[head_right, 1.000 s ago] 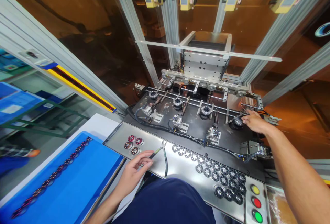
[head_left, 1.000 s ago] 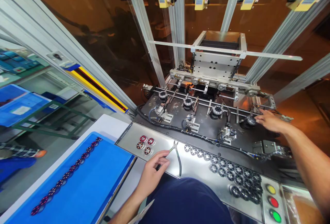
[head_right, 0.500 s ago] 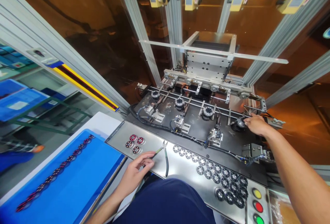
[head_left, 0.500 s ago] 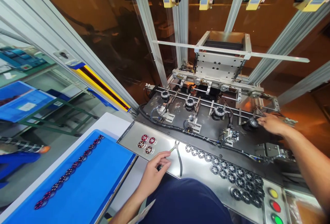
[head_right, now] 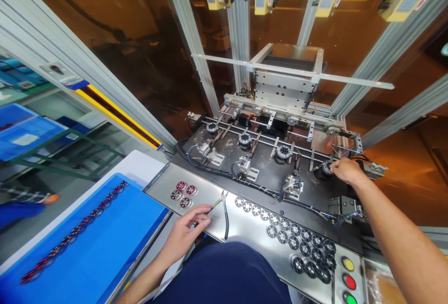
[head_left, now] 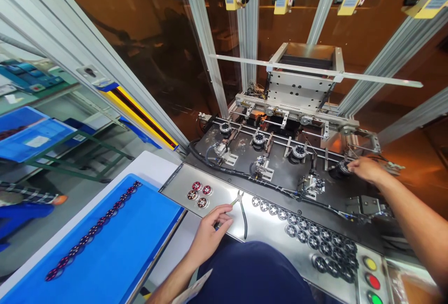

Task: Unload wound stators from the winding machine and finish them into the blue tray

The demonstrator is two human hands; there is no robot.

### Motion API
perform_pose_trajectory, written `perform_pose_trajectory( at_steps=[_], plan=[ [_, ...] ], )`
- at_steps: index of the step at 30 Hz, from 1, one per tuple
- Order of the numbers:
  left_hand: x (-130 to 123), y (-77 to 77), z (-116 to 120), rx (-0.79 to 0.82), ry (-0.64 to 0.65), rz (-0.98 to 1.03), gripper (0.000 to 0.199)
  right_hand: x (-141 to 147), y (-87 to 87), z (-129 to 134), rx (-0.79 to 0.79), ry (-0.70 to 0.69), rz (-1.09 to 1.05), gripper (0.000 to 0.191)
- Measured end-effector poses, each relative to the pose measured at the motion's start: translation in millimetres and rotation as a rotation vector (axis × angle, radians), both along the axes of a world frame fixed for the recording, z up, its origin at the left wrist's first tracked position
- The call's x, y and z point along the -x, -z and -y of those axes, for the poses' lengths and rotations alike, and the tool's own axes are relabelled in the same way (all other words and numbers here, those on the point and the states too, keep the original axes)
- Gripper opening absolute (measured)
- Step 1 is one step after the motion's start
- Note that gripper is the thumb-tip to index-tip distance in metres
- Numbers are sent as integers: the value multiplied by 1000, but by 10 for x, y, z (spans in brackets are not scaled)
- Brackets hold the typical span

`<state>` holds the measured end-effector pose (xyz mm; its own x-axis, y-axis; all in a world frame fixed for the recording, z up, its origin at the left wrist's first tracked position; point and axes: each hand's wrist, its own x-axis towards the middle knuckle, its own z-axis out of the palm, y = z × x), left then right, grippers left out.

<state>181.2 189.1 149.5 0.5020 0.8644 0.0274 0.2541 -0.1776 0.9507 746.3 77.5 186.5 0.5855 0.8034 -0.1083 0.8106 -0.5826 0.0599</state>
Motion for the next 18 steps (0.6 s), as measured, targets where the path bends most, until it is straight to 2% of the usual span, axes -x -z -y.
perform_pose_trajectory(
  at_steps=[5,10,14,18],
  plan=[
    [44,1,-8,-9,-8,7,29,108,24,225,3,-32,72,27],
    [173,63,-38,2,-47,-26,30,233,85,508,52,-143,46,58],
    [177,79,-27,27,-49,-44,30,247,151,559,94,-156,45,72],
    [107,15,-20,-2,-19,-24,28,285,129,546,54,-169,116,73]
  ],
)
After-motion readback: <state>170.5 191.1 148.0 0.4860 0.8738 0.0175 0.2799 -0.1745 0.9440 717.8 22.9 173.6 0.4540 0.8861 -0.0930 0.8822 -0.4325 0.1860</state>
